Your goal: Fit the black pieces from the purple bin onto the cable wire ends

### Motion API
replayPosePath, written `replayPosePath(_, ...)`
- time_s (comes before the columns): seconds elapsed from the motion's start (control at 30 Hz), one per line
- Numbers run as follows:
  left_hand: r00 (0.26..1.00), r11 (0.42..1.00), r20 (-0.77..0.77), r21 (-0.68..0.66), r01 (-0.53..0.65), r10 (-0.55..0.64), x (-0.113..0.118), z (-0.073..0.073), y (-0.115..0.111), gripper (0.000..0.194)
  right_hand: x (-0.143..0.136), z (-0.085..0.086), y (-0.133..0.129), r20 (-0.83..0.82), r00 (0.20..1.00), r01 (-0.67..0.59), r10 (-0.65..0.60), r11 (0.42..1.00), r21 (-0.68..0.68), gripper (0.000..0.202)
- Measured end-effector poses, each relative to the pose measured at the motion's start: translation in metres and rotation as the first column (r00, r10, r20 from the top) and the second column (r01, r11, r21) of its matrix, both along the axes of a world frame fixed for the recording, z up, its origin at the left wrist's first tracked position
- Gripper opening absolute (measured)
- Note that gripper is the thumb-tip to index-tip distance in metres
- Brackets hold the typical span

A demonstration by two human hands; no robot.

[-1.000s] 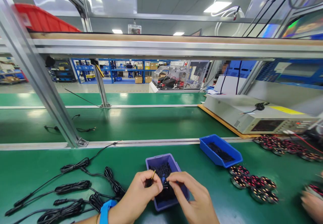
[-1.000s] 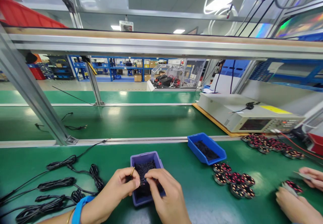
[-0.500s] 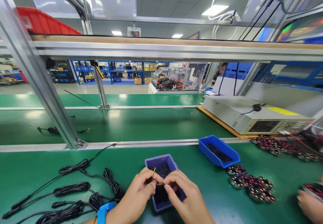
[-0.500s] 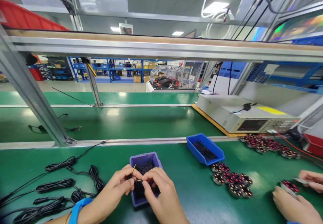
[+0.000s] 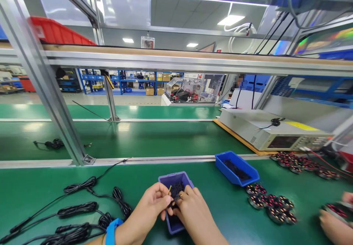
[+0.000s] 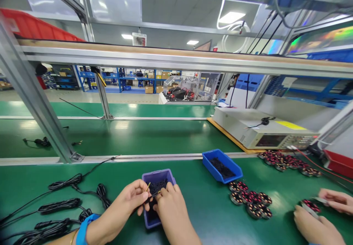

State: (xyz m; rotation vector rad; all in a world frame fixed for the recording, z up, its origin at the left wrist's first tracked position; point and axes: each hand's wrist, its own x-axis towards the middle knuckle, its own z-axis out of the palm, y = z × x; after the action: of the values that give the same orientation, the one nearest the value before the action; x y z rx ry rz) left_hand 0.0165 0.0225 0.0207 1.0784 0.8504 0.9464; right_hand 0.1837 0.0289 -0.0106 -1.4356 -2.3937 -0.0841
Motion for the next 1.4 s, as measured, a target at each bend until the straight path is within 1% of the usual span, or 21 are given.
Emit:
replayPosePath(0.07,1.000,1.000,0.009,-0.019,-0.002,0.003,0.002,0.001,0.000,0.047,-0.006,-0.006,0.003,0.034,0.999,-0.009,0.009,1.000,0.002,0.026)
replayPosePath(0.13,1.000,0.999,0.022,-0.043,0.002,-0.001,0.003,0.002,0.000,0.049,-0.008,-0.009,0.004,0.051,0.999,-0.006,0.006,1.000,0.001,0.024)
replayPosePath(0.23,1.000,1.000,0.001,-0.030,0.007,-0.007,0.003,0.003,-0.001,0.049,-0.006,-0.008,0.001,0.051,0.999,0.003,-0.002,1.000,-0.016,0.012)
replayPosePath(0.3,0.999,1.000,-0.032,-0.003,0.009,-0.009,0.002,0.003,-0.001,0.047,-0.005,-0.006,-0.001,0.039,0.999,-0.007,0.008,0.999,-0.040,0.011)
replayPosePath(0.53,0.993,0.996,-0.075,-0.010,0.093,-0.094,-0.003,-0.011,0.002,0.042,0.000,0.001,0.001,-0.072,0.997,-0.016,0.007,0.993,-0.113,0.021)
replayPosePath(0.67,0.995,0.997,-0.067,-0.030,0.068,-0.070,-0.003,-0.011,0.002,0.038,0.005,0.009,-0.006,-0.167,0.986,-0.031,0.011,0.992,-0.120,0.024)
replayPosePath(0.73,0.996,0.997,-0.069,-0.061,0.047,-0.052,-0.003,-0.008,0.001,0.034,0.007,0.014,-0.012,-0.276,0.961,-0.059,0.030,0.993,-0.098,0.024)
replayPosePath(0.83,0.996,0.993,-0.084,-0.113,0.025,-0.035,-0.002,-0.004,0.000,0.027,0.010,0.021,-0.021,-0.503,0.861,-0.080,0.072,0.997,0.006,0.024)
replayPosePath(0.9,0.996,0.992,-0.084,-0.123,0.024,-0.034,-0.001,-0.002,-0.001,0.025,0.012,0.025,-0.024,-0.574,0.812,-0.079,0.108,0.994,0.074,0.021)
replayPosePath(1.0,0.996,0.992,-0.080,-0.118,0.030,-0.040,0.000,-0.001,-0.002,0.024,0.013,0.029,-0.026,-0.577,0.800,-0.107,0.166,0.985,0.135,0.019)
replayPosePath(1.07,0.995,0.992,-0.085,-0.115,0.050,-0.060,-0.001,0.000,-0.002,0.023,0.013,0.030,-0.025,-0.570,0.800,-0.122,0.188,0.981,0.152,0.018)
replayPosePath(1.17,0.992,0.992,-0.095,-0.107,0.069,-0.079,-0.002,0.000,-0.002,0.023,0.013,0.031,-0.024,-0.565,0.801,-0.127,0.197,0.979,0.161,0.018)
replayPosePath(1.4,0.989,0.995,-0.130,-0.089,0.053,-0.064,-0.003,-0.002,-0.003,0.029,0.011,0.036,-0.026,-0.566,0.799,-0.129,0.203,0.977,0.167,0.019)
